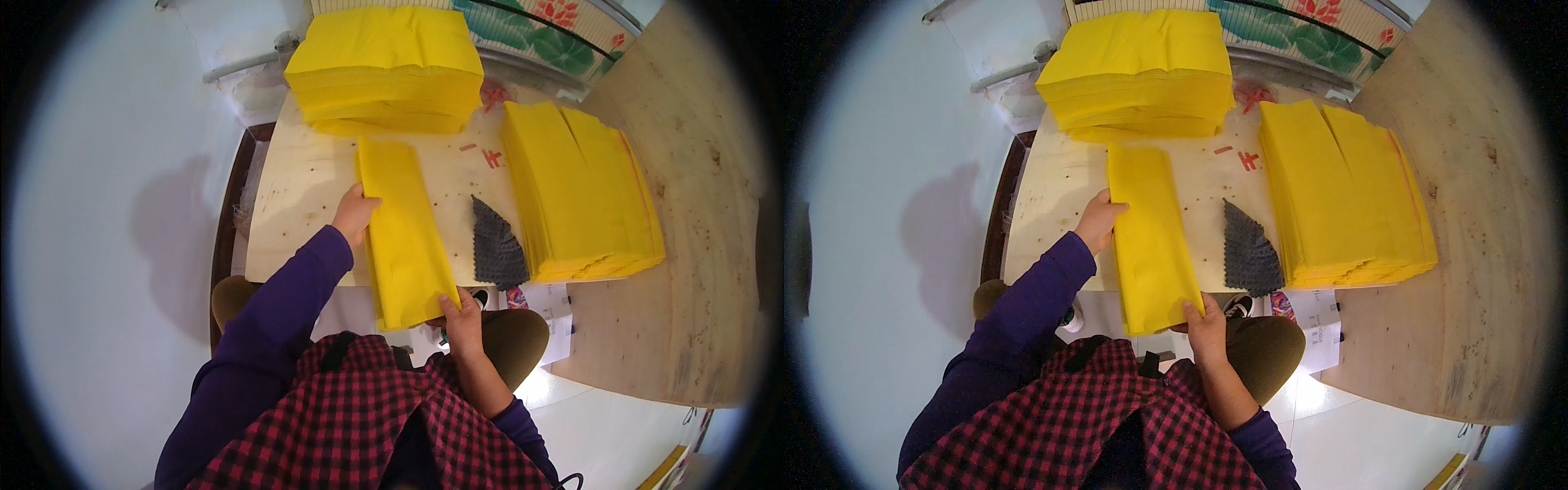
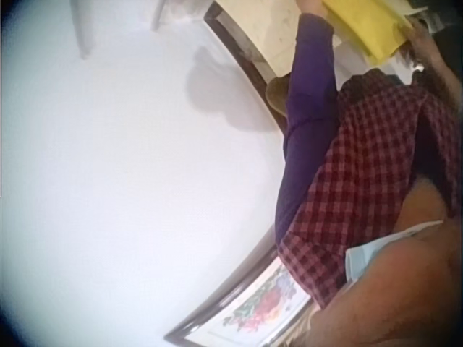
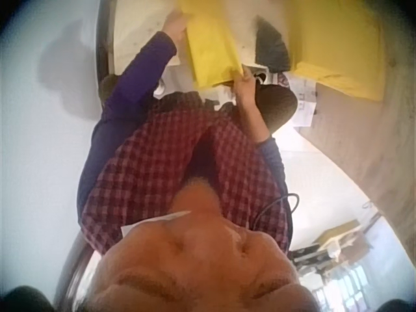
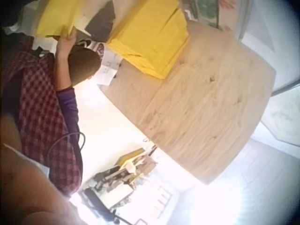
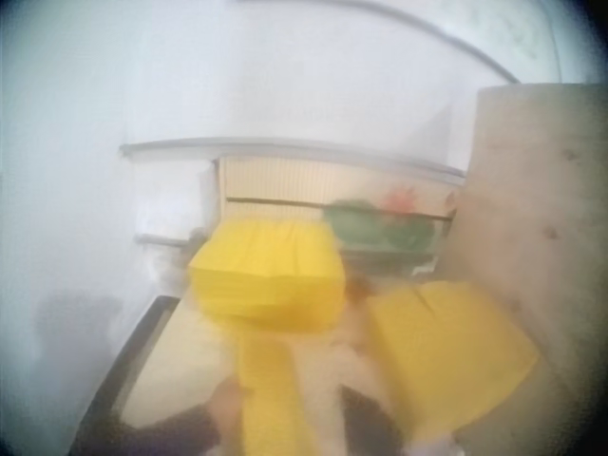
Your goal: The person repeatedly folds yellow fabric sheets on a wooden table, aligning edges and pressing creases. The person stacks the folded sheets into a neat pile on the table.
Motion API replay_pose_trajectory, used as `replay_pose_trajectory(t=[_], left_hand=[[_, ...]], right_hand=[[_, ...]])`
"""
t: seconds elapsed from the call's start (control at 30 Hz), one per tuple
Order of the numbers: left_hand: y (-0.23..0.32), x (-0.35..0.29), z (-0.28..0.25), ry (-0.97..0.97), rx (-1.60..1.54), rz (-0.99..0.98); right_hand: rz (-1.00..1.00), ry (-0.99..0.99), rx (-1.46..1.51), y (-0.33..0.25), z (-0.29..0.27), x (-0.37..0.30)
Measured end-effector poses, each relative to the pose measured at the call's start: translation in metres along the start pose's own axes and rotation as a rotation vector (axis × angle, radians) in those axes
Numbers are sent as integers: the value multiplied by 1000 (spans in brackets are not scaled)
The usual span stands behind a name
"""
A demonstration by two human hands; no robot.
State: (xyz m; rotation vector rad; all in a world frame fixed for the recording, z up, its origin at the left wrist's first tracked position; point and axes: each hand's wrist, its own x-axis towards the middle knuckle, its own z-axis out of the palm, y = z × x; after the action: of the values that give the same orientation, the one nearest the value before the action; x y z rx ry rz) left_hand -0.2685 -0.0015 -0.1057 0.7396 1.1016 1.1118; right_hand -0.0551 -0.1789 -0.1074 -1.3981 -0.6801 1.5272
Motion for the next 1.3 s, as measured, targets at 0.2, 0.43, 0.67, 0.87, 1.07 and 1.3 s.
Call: replay_pose_trajectory(t=[0.2,0.43,0.67,0.87,1.07,1.3], left_hand=[[-5,8,-5,48,-13,-6],[-14,26,-17,51,12,97],[-7,25,-16,15,138,164],[9,11,-2,18,200,238],[9,6,0,62,324,273],[-21,21,-19,160,602,482]], right_hand=[[-36,-48,-203,1,-4,-3],[-57,-35,-335,3,-4,-4],[-102,-5,-460,-8,-12,-4],[-50,-14,-441,-13,-15,-4],[7,-40,-453,-12,-18,-6],[10,-40,-497,-8,-21,-6]])
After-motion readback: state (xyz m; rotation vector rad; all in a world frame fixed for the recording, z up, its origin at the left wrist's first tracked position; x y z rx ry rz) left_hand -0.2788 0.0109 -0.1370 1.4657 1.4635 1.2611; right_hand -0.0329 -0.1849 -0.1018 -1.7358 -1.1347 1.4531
